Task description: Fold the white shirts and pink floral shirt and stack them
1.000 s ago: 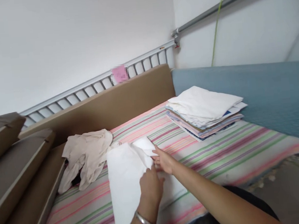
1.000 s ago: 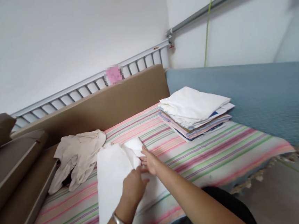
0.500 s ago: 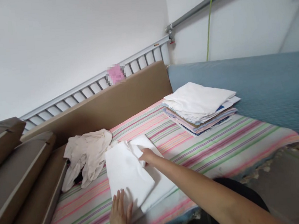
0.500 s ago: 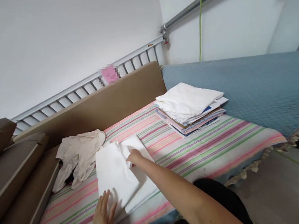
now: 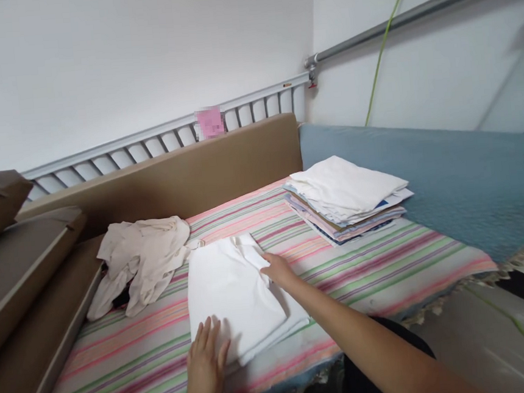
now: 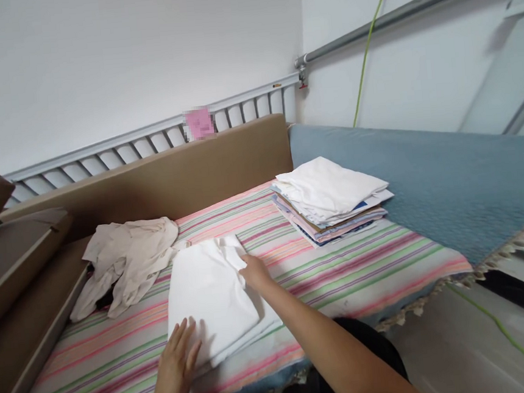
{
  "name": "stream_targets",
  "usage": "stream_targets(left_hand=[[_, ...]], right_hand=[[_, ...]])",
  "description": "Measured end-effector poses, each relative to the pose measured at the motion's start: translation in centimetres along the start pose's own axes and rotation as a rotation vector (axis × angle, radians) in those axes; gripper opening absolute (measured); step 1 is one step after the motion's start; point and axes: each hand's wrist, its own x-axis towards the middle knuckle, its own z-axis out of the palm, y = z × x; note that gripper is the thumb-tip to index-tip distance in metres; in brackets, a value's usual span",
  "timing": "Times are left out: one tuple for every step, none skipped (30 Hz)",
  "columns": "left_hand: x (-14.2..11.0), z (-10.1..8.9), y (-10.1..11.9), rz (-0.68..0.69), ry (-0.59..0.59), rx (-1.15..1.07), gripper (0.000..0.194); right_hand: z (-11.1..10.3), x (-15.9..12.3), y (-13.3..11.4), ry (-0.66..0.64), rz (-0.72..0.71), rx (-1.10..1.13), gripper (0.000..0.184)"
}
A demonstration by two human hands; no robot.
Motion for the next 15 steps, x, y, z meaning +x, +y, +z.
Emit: stream_targets(left_hand=[[0.0,-0.1,-0.3,-0.025,0.002,-0.005,0.043],[-0.1,0.0,-0.6,-0.050,-0.005,-0.012,0.042],[-0.2,0.2,-0.8,-0.070,-0.016,-0.025,0.042],[-0.3,0.5,-1.0,-0.085,-0.025,-0.044,0.042],[-0.5,0.7,-1.1,-0.093,-0.027,-0.074,0.041],[-0.7,1.0,-1.2,-0.095,-0.020,-0.119,0.041],[-0.8,1.1,-1.3,-0.099,0.000,-0.176,0.041],[-0.8,1.1,-1.5,-0.114,0.028,-0.242,0.041],[-0.7,0.9,-1.7,-0.150,0.060,-0.313,0.042],[-0.5,0.6,-2.0,-0.215,0.093,-0.388,0.043],[-0.2,0.2,-2.3,-0.310,0.116,-0.467,0.045],[0.2,-0.2,-2.6,-0.423,0.130,-0.550,0.048],[0.6,-0.6,-3.0,-0.542,0.133,-0.637,0.050],[0.9,-0.9,-3.3,-0.651,0.127,-0.724,0.052],[1.3,-1.0,-3.5,-0.736,0.119,-0.804,0.053]], right_hand=[[-0.1,0.1,0.0,0.011,-0.010,-0.005,0.042],[-0.2,0.1,0.0,0.018,-0.007,-0.016,0.042],[-0.3,0.1,0.3,0.020,0.006,-0.033,0.041],[-0.3,0.0,0.6,0.018,0.025,-0.055,0.038],[-0.2,-0.1,1.0,0.014,0.046,-0.076,0.036],[-0.2,-0.2,1.4,0.008,0.061,-0.096,0.034],[-0.2,-0.2,1.7,0.003,0.070,-0.112,0.032],[-0.2,-0.1,1.9,-0.002,0.073,-0.125,0.032],[-0.2,0.1,2.1,-0.004,0.074,-0.134,0.032],[-0.4,0.3,2.1,-0.003,0.076,-0.141,0.034],[-0.5,0.6,2.1,0.001,0.083,-0.145,0.036],[-0.7,1.0,2.1,0.008,0.096,-0.148,0.038],[-0.9,1.4,2.0,0.014,0.115,-0.148,0.039],[-1.0,1.8,1.9,0.013,0.142,-0.146,0.039],[-1.1,2.2,1.8,0.001,0.172,-0.140,0.037]])
